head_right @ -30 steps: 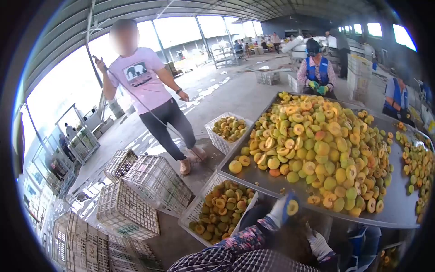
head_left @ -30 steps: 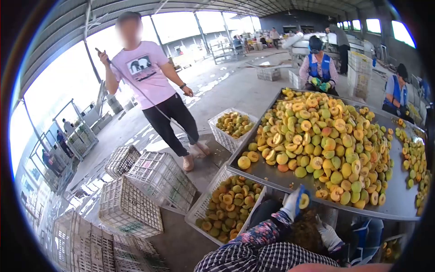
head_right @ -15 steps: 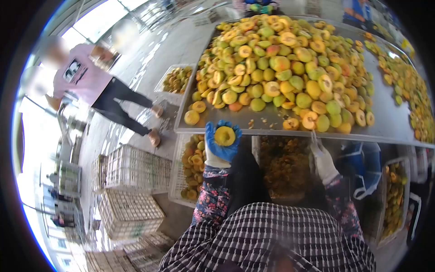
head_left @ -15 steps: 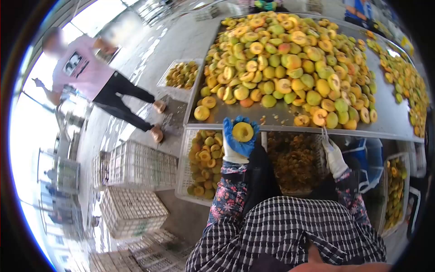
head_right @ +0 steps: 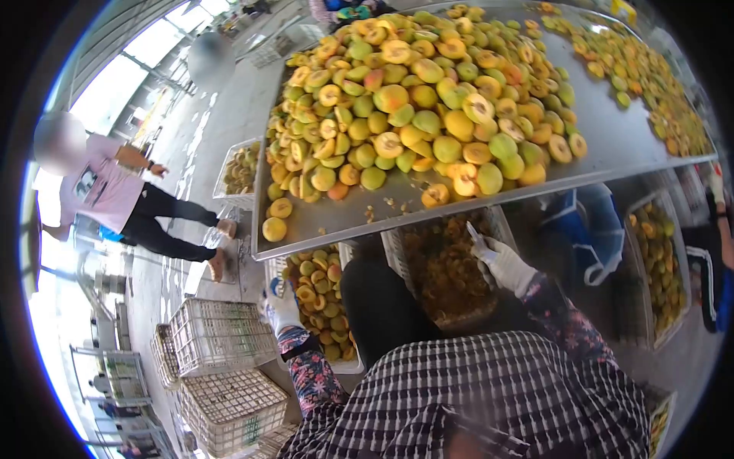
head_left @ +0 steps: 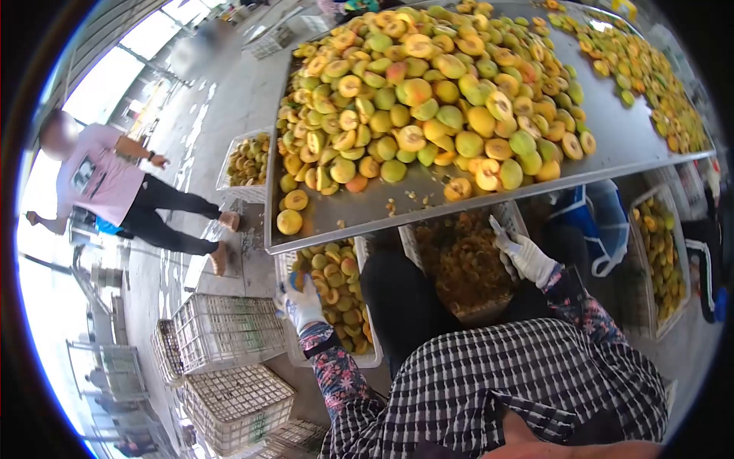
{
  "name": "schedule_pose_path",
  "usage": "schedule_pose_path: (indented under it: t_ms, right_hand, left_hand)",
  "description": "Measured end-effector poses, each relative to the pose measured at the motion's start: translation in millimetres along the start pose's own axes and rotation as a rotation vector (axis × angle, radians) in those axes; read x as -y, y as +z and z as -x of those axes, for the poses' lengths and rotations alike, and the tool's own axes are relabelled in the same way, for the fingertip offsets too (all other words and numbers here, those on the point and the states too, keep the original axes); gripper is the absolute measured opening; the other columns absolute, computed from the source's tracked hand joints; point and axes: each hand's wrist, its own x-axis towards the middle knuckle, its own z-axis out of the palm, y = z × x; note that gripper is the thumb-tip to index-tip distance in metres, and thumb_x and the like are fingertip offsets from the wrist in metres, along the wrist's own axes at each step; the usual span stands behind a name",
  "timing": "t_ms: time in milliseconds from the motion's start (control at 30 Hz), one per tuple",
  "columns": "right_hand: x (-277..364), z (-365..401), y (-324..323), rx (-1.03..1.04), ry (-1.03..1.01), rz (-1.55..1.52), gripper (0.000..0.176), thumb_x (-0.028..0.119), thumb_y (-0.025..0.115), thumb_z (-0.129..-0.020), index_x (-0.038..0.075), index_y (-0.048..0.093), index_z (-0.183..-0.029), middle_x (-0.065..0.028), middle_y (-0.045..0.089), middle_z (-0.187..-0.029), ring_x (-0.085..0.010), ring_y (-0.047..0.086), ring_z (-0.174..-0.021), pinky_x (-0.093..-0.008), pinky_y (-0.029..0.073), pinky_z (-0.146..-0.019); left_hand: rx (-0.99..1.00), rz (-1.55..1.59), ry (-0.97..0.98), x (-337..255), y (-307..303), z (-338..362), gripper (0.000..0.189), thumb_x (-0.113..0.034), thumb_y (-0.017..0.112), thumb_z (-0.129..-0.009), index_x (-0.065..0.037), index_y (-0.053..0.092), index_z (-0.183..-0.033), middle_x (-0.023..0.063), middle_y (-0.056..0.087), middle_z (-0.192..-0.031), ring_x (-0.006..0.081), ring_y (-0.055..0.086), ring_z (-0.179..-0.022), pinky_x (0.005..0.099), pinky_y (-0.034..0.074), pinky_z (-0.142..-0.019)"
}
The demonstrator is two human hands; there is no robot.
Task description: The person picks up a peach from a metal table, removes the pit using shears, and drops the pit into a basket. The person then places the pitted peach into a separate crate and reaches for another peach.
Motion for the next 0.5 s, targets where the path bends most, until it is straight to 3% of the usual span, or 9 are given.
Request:
schedule_pose_path:
  t_ms: [100, 167, 200, 233, 300, 333, 367, 400, 500]
  right_hand:
    - [-7, 1, -5, -0.013, -0.01, 0.003, 0.029, 0.033, 0.059, -0.096, 0.012, 0.055, -0.116, 0.0031, 0.051, -0.064, -0.0098, 0.048, -0.048, -0.0254, 0.039, -0.043]
    - [-17, -4, -10, 0.006, -0.052, 0.071, 0.034, 0.032, 0.059, -0.096, 0.01, 0.056, -0.121, 0.0023, 0.056, -0.071, -0.0093, 0.053, -0.057, -0.0242, 0.043, -0.05]
    - [-36, -19, -15, 0.003, -0.143, 0.053, 0.04, 0.029, 0.058, -0.097, 0.003, 0.054, -0.128, -0.0002, 0.063, -0.09, -0.0092, 0.056, -0.077, -0.0234, 0.047, -0.069]
    - [-39, -21, -13, 0.044, -0.268, 0.044, 0.041, 0.023, 0.056, -0.098, -0.001, 0.052, -0.131, -0.0006, 0.061, -0.105, -0.0093, 0.053, -0.091, -0.0244, 0.045, -0.082]
    - [-76, -56, -28, 0.008, -0.499, 0.144, 0.04, 0.022, 0.051, -0.101, -0.002, 0.051, -0.133, 0.0022, 0.058, -0.103, -0.0087, 0.052, -0.089, -0.025, 0.045, -0.08]
    - [-67, -47, -27, -0.001, -0.421, 0.203, 0.043, 0.024, 0.049, -0.102, -0.001, 0.049, -0.136, 0.0024, 0.059, -0.103, -0.0062, 0.051, -0.089, -0.0231, 0.044, -0.078]
    - [-72, -51, -32, 0.062, -0.24, 0.044, 0.044, 0.025, 0.049, -0.102, 0.009, 0.046, -0.143, 0.0053, 0.058, -0.087, -0.0041, 0.051, -0.074, -0.0224, 0.044, -0.065]
    - [-60, -41, -20, 0.061, -0.137, -0.151, 0.034, 0.024, 0.052, -0.099, 0.021, 0.05, -0.133, 0.0041, 0.048, -0.061, -0.0109, 0.045, -0.045, -0.0283, 0.036, -0.039]
    - [-65, -49, -25, 0.032, -0.15, -0.022, 0.022, 0.038, 0.056, -0.097, 0.018, 0.057, -0.108, 0.0002, 0.048, -0.054, -0.0148, 0.044, -0.037, -0.0304, 0.035, -0.034]
  left_hand:
    - [-0.089, -0.162, 0.173, -58, 19, 2, 0.04, -0.027, 0.061, -0.095, 0.003, 0.059, -0.121, 0.013, 0.065, -0.112, 0.0211, 0.061, -0.1, 0.0312, 0.049, -0.086]
    - [0.043, 0.093, 0.117, -48, 69, -18, 0.036, -0.023, 0.065, -0.09, 0.002, 0.062, -0.115, 0.0186, 0.066, -0.111, 0.0309, 0.063, -0.102, 0.0399, 0.049, -0.09]
    - [0.056, -0.142, 0.345, -87, 87, -3, 0.032, -0.021, 0.064, -0.089, 0.0, 0.065, -0.113, 0.0176, 0.067, -0.108, 0.032, 0.064, -0.098, 0.0407, 0.05, -0.087]
    - [0.205, -0.122, 0.486, -97, 113, -3, 0.03, -0.023, 0.065, -0.086, -0.005, 0.067, -0.11, 0.0179, 0.067, -0.108, 0.0343, 0.064, -0.099, 0.042, 0.05, -0.087]
    - [0.461, -0.266, 0.5, -171, 139, 18, 0.034, -0.034, 0.061, -0.087, -0.006, 0.069, -0.105, 0.0195, 0.069, -0.097, 0.0361, 0.066, -0.093, 0.0417, 0.051, -0.083]
    - [0.587, -0.322, 0.49, -184, 159, 19, 0.041, -0.043, 0.057, -0.088, -0.007, 0.069, -0.105, 0.0191, 0.069, -0.096, 0.0364, 0.066, -0.093, 0.0437, 0.051, -0.083]
    - [0.551, -0.368, 0.544, -186, 181, 23, 0.047, -0.049, 0.053, -0.089, -0.007, 0.069, -0.104, 0.0211, 0.068, -0.097, 0.0374, 0.065, -0.095, 0.0456, 0.05, -0.085]
    - [0.641, -0.495, 0.498, -184, 210, 19, 0.051, -0.052, 0.052, -0.089, -0.006, 0.069, -0.104, 0.0229, 0.068, -0.1, 0.0375, 0.065, -0.097, 0.0456, 0.05, -0.087]
    - [0.675, -0.637, 0.432, -177, 253, 29, 0.057, -0.053, 0.055, -0.086, -0.004, 0.066, -0.112, 0.0214, 0.067, -0.109, 0.0354, 0.064, -0.104, 0.0441, 0.049, -0.093]
